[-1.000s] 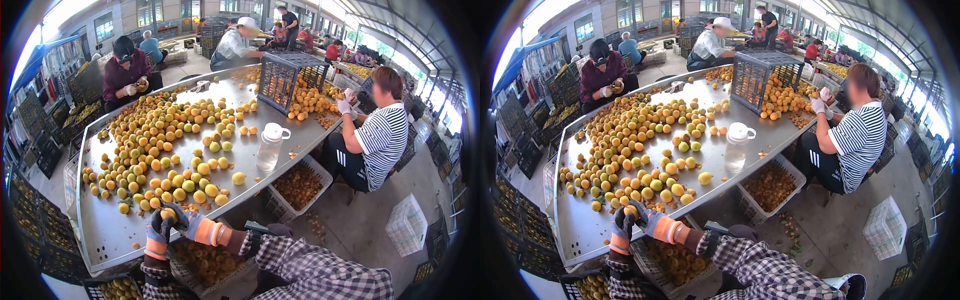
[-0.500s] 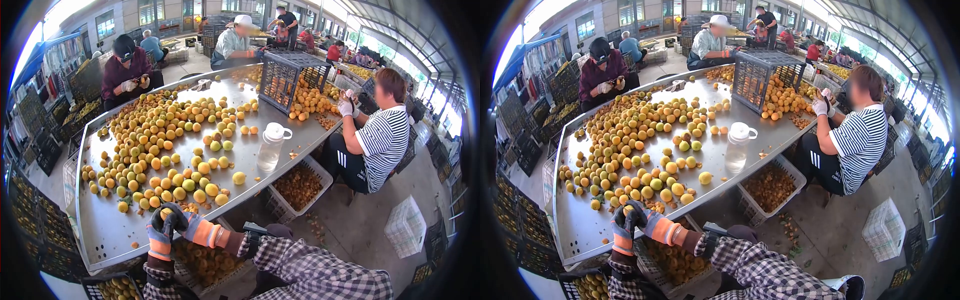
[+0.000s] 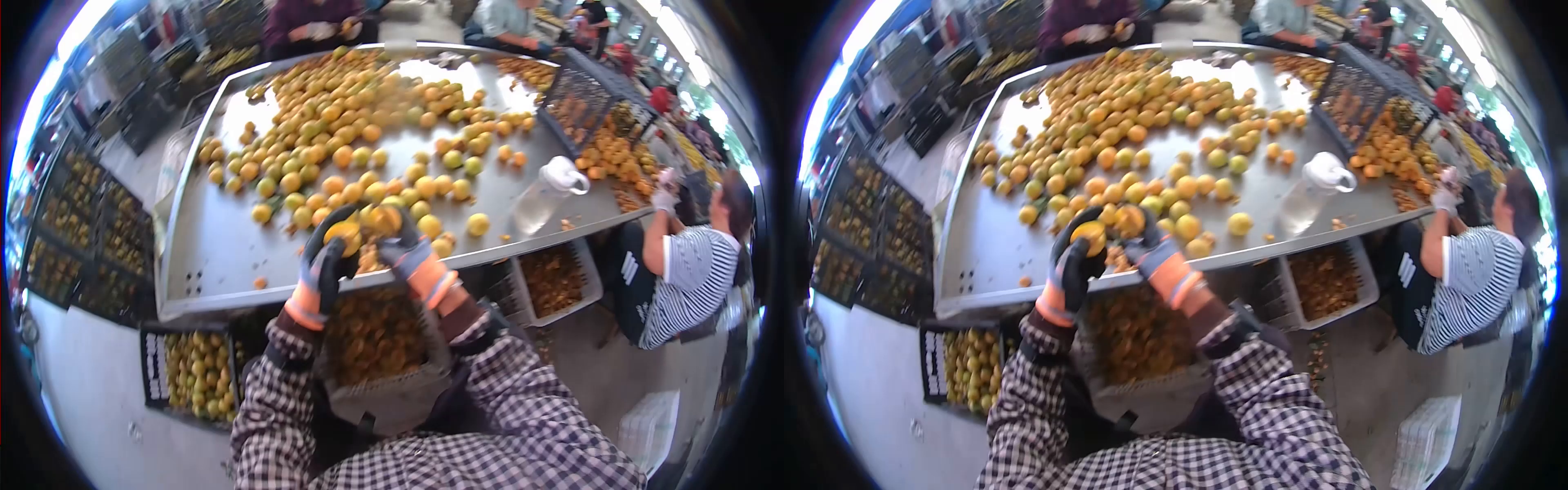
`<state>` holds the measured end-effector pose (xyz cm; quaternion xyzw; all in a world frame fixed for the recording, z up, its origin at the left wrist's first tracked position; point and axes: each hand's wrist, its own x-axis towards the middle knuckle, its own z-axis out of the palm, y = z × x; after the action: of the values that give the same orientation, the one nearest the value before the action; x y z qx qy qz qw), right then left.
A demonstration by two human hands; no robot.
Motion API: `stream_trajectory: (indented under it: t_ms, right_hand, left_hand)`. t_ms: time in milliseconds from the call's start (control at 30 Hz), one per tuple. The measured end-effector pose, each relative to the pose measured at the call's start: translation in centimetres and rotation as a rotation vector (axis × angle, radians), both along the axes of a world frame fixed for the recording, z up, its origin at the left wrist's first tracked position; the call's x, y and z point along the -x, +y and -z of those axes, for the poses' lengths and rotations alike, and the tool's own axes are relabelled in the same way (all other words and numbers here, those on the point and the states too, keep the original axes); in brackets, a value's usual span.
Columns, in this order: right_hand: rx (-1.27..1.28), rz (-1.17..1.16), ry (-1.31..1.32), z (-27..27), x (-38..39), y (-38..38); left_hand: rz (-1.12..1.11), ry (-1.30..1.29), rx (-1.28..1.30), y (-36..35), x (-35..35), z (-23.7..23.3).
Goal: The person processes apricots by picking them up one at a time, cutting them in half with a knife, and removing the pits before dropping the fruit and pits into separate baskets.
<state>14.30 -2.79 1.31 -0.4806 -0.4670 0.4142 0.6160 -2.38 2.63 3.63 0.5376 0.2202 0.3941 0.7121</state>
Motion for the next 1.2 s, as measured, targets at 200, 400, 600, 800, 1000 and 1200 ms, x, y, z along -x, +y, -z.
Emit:
stream_trajectory:
  t_ms: [200,400,600,800,1000,1200]
  right_hand:
    - [0.063,0.060,-0.038,0.3,-0.5,0.4]
    - [0.219,-0.040,-0.114,-2.1,-0.8,-0.8]
    - [0.230,-0.234,-0.339,-5.1,-2.3,-2.5]
    - [-0.260,0.224,0.463,-5.2,-1.3,-0.8]
    - [-0.431,0.267,0.519,-6.3,-0.8,-0.7]
    - [-0.461,0.246,0.341,-5.6,0.1,-0.4]
  left_hand:
    - [-0.008,-0.021,0.078,0.3,0.3,-1.0]
    - [-0.015,0.049,0.113,0.6,1.3,-0.8]
    - [0.028,0.052,0.130,1.6,1.5,0.3]
    - [0.179,0.189,0.153,-0.5,-1.1,1.6]
    - [0.198,0.203,-0.121,-0.7,-2.2,5.3]
    - [0.145,0.268,-0.338,-0.3,-2.5,6.2]
